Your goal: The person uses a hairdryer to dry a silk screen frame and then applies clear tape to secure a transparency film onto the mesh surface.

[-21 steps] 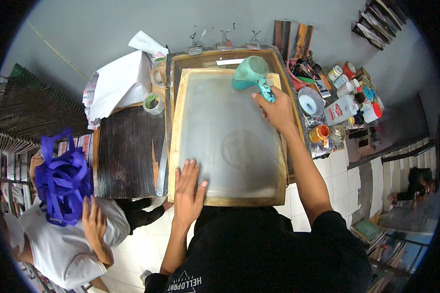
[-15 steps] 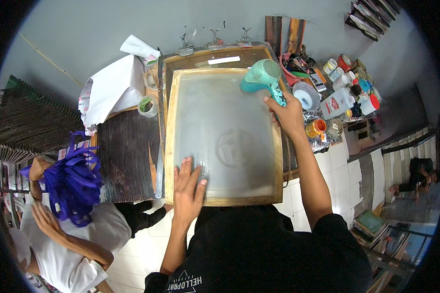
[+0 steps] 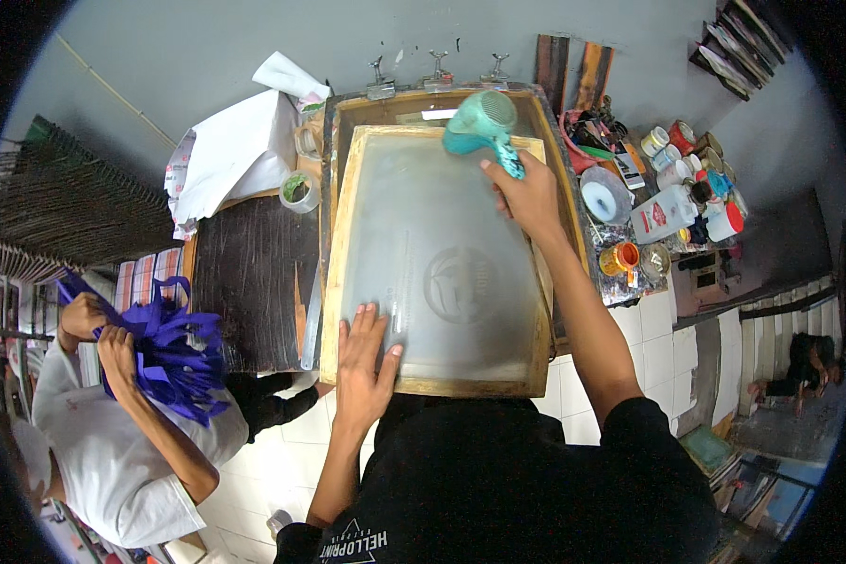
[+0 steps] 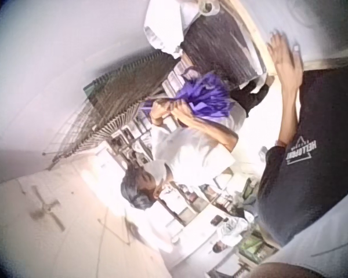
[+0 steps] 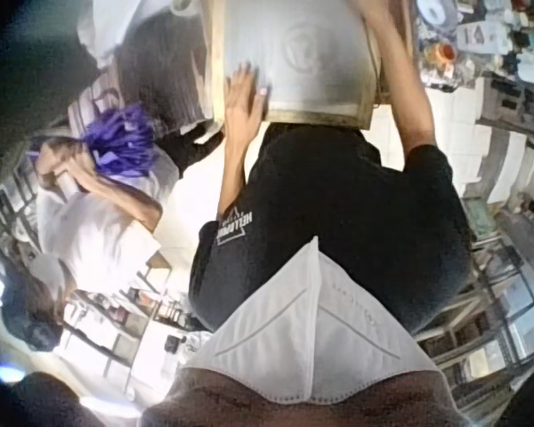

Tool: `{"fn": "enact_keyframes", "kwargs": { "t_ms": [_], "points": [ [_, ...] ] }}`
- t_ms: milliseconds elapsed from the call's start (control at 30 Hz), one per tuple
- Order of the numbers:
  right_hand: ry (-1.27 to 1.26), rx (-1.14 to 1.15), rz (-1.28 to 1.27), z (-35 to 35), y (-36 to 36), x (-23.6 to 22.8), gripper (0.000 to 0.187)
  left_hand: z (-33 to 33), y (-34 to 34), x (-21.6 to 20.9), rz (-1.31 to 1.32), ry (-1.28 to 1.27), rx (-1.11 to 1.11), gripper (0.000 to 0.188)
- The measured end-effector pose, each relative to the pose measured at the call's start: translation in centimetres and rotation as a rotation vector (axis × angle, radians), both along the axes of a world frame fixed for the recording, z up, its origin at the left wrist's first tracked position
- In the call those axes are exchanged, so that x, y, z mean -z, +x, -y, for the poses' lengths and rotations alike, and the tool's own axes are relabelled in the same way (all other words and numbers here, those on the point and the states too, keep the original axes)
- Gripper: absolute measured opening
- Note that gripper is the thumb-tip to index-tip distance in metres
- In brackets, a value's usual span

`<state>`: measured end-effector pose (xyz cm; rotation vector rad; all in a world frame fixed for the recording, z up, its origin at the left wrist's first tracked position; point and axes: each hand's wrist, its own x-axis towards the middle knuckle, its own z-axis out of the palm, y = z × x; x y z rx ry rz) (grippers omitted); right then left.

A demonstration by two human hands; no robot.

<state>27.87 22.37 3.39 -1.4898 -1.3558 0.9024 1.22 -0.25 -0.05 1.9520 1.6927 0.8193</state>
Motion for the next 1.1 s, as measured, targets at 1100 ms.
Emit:
{"fn": "enact_keyframes", "kwargs": {
  "t_ms": [1100],
  "points": [
    [-0.086, -0.661, 0.107, 15.3, 5.1, -2.7, 0.031, 4.7, 3.8, 0.4, -0.063, -0.034, -0.113, 0.054]
  ]
}}
